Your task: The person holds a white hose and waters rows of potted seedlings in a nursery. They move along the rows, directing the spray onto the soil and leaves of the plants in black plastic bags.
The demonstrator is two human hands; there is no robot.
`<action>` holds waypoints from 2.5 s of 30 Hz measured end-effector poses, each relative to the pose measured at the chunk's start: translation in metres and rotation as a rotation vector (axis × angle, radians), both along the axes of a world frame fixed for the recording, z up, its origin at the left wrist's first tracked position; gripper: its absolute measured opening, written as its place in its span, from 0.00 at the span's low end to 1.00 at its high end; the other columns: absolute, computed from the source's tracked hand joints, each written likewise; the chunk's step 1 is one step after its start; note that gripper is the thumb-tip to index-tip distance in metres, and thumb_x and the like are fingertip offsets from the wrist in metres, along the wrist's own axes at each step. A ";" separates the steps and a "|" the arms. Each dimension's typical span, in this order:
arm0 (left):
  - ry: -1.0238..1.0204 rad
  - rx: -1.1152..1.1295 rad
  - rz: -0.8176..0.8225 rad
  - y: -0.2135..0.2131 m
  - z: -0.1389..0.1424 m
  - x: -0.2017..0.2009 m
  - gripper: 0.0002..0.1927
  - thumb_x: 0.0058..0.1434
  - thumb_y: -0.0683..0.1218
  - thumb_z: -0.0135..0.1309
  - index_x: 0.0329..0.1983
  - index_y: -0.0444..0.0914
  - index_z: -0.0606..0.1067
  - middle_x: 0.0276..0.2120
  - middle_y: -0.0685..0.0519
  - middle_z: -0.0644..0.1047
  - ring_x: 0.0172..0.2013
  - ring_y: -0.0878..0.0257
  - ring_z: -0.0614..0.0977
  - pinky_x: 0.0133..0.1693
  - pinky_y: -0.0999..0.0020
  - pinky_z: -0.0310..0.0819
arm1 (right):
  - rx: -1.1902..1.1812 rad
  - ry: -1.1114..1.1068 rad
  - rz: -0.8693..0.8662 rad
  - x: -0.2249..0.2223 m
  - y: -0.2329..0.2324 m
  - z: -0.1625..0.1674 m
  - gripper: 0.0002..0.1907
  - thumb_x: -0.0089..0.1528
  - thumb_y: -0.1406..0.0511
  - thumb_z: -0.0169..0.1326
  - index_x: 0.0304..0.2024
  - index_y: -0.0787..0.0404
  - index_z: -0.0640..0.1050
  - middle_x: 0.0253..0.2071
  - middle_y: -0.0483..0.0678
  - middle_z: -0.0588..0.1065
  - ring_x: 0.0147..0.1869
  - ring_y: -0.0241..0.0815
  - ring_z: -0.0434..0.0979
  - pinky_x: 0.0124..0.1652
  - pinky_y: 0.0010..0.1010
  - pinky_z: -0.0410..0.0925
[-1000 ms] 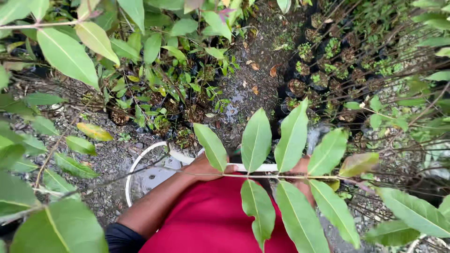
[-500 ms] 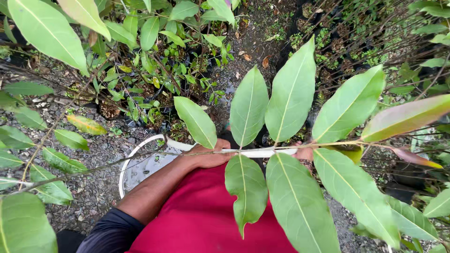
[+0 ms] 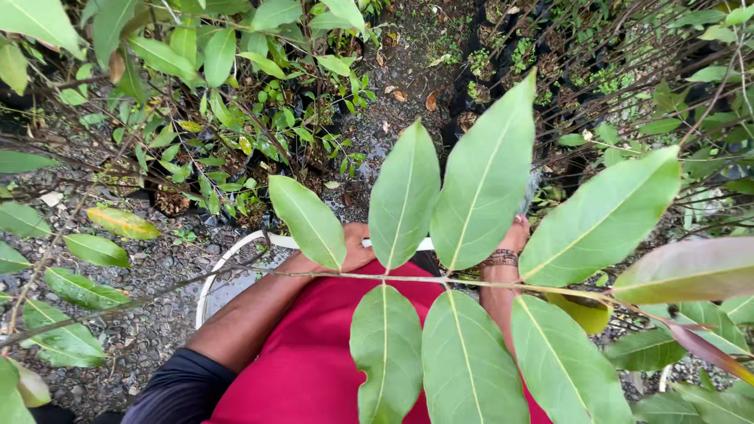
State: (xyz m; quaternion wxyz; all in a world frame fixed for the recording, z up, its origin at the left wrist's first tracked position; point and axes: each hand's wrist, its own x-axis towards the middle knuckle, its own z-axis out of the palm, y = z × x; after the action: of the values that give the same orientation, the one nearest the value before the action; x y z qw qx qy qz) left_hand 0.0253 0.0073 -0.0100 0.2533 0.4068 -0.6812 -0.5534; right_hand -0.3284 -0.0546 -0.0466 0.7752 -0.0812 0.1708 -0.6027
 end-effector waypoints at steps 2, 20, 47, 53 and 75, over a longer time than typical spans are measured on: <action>-0.192 0.116 -0.013 0.003 0.003 0.007 0.20 0.65 0.59 0.52 0.57 0.51 0.80 0.48 0.46 0.83 0.47 0.53 0.86 0.51 0.59 0.77 | 0.050 -0.010 -0.022 0.007 -0.002 -0.010 0.49 0.61 0.44 0.33 0.80 0.57 0.52 0.80 0.59 0.54 0.79 0.67 0.59 0.73 0.58 0.57; -0.343 0.056 -0.219 -0.024 0.002 -0.021 0.22 0.63 0.61 0.49 0.47 0.43 0.80 0.43 0.40 0.80 0.42 0.43 0.81 0.44 0.52 0.73 | 0.336 0.192 -0.241 -0.022 0.060 -0.047 0.32 0.64 0.47 0.38 0.65 0.55 0.59 0.58 0.53 0.58 0.56 0.54 0.60 0.51 0.46 0.58; -0.486 0.214 -0.312 -0.007 -0.012 -0.051 0.34 0.61 0.72 0.45 0.49 0.41 0.80 0.49 0.41 0.81 0.52 0.47 0.82 0.54 0.55 0.73 | 0.854 0.529 -0.768 -0.051 0.081 -0.033 0.14 0.69 0.49 0.41 0.39 0.50 0.65 0.23 0.43 0.61 0.19 0.36 0.59 0.16 0.30 0.57; -0.474 0.261 -0.253 0.013 -0.003 -0.034 0.35 0.64 0.71 0.45 0.45 0.36 0.79 0.47 0.39 0.80 0.51 0.46 0.81 0.52 0.53 0.73 | 0.806 0.650 -0.803 -0.042 0.054 -0.041 0.06 0.70 0.56 0.44 0.45 0.48 0.66 0.23 0.45 0.64 0.21 0.37 0.62 0.20 0.31 0.61; -0.363 -0.015 -0.183 0.145 -0.005 -0.094 0.17 0.57 0.58 0.57 0.36 0.41 0.82 0.34 0.47 0.83 0.35 0.52 0.83 0.42 0.53 0.75 | 0.490 0.197 -0.221 -0.102 0.189 -0.026 0.14 0.67 0.55 0.48 0.43 0.58 0.71 0.29 0.48 0.70 0.26 0.41 0.70 0.25 0.31 0.67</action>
State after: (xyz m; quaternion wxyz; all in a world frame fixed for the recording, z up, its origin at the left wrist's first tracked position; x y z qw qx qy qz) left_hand -0.0684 0.1525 -0.0150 0.0782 0.4342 -0.7540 -0.4866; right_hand -0.4305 0.1347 -0.0721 0.6811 0.0696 0.3938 -0.6133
